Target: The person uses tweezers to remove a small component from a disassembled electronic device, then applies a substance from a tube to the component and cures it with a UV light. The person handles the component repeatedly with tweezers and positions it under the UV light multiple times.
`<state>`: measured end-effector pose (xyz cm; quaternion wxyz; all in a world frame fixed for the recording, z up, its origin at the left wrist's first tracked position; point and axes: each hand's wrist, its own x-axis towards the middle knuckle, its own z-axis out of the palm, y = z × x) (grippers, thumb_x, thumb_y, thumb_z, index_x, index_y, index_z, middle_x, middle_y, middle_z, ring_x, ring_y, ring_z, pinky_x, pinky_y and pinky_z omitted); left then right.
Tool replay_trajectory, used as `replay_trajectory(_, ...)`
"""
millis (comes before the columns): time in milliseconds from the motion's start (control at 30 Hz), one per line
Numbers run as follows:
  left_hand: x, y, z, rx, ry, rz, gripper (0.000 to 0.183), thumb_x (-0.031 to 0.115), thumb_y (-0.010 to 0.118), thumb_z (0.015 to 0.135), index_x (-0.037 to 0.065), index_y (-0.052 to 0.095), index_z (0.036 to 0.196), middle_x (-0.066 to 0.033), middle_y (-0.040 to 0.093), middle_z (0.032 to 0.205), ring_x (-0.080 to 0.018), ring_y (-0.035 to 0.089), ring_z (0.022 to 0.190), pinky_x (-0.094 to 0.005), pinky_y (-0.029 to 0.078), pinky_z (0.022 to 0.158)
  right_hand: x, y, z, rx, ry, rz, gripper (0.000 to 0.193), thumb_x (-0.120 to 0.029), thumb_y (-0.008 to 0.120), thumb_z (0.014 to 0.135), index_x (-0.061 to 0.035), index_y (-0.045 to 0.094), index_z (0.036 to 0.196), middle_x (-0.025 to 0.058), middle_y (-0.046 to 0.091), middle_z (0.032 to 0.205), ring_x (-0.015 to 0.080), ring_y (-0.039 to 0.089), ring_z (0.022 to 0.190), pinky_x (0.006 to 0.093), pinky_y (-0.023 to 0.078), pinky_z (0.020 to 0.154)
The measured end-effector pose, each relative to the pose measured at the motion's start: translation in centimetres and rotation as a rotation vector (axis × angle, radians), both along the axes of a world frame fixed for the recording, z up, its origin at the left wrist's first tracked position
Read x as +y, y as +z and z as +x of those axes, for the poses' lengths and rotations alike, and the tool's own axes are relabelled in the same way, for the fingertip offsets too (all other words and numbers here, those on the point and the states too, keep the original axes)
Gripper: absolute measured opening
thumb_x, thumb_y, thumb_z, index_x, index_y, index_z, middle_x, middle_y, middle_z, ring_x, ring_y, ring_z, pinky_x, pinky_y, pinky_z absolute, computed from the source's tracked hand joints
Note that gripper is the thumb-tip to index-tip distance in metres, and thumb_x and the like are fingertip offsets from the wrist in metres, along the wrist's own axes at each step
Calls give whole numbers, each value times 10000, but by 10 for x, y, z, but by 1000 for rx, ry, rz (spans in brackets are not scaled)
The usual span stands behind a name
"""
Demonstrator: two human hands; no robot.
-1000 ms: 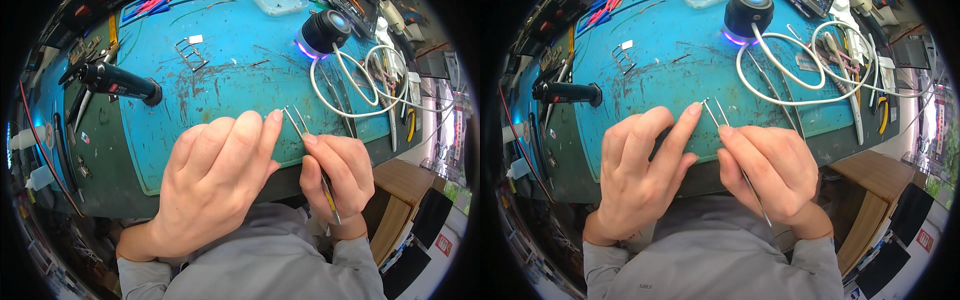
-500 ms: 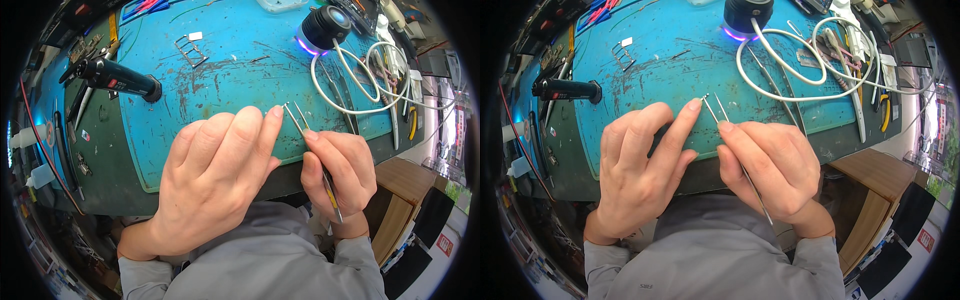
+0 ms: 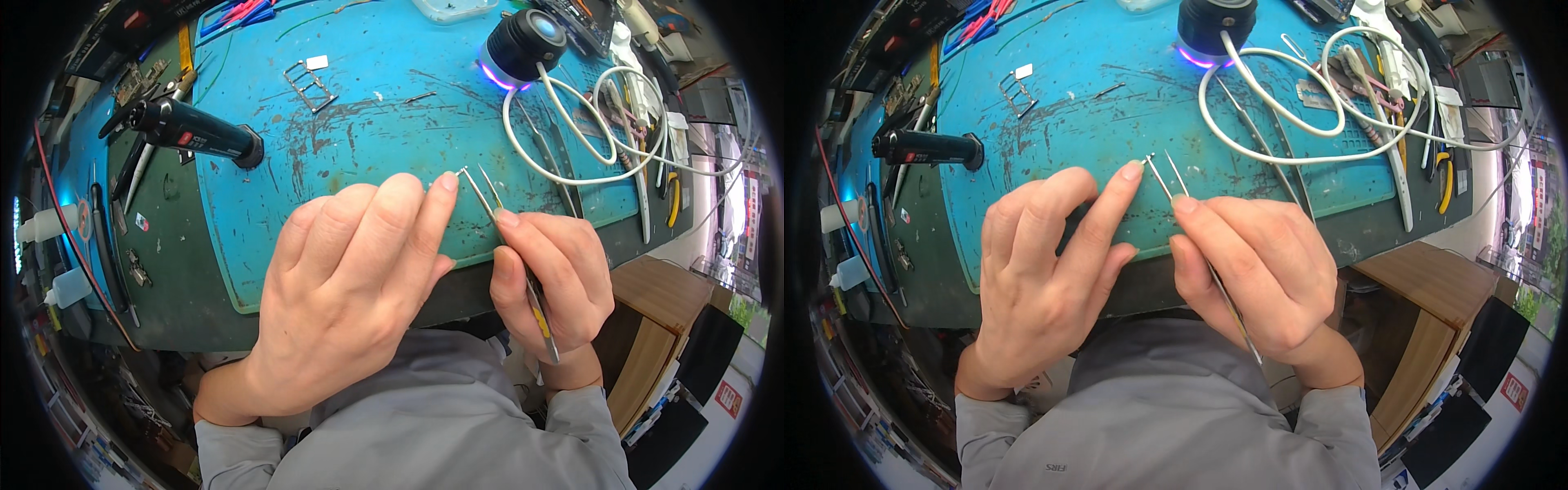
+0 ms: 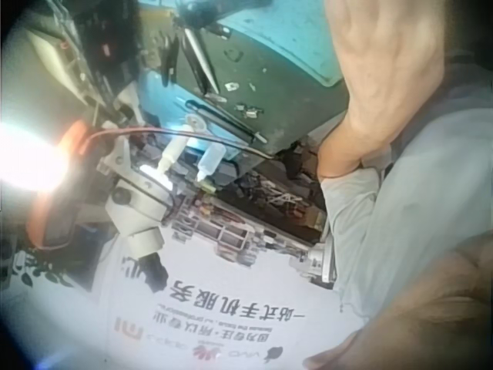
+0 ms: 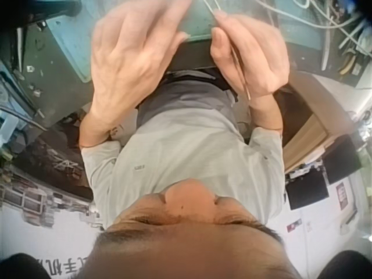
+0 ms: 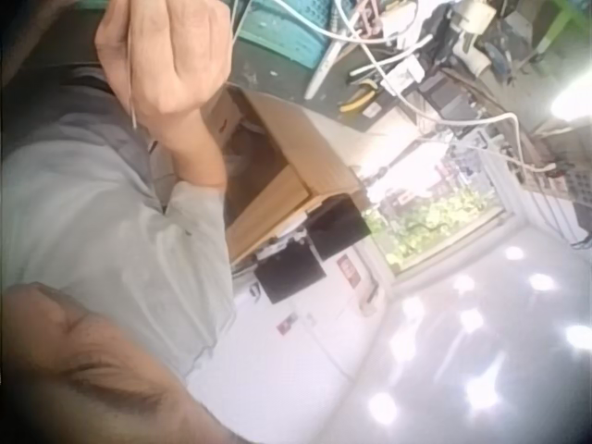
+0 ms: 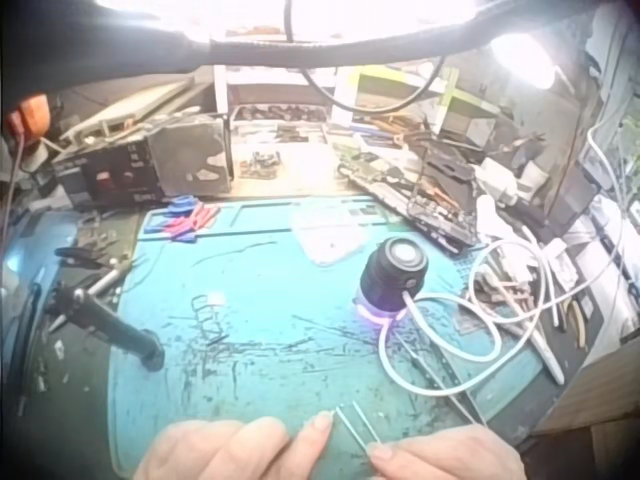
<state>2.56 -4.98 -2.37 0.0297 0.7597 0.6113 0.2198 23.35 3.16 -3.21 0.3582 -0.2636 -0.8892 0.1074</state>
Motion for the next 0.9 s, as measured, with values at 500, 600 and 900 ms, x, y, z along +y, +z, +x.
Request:
replay_trajectory(500,-2,1,0,2,0,48,544,149,803,868,41,713,1393,-96,602,1240,-300,584,1140,-428,476,991,-4,28,27,233,-103,-371,819,-671,402,1111,41,606,1460,210,781,1069,254,757,863,349,616,791)
replay_trajectory(600,1,2,0,9,-11,60,527,143,797,875,32,712,1384,-103,606,1226,-306,591,1127,-430,478,993,30,55,9,73,-232,-114,846,-689,354,1116,40,609,1459,161,795,1056,220,759,874,330,600,816)
replay_trajectory(900,0,2,2,55,10,54,527,129,783,887,43,705,1401,-108,603,1227,-308,588,1121,-433,475,998,39,55,-9,176,-217,-65,820,-682,504,1074,68,677,1356,190,784,989,237,762,872,365,606,825)
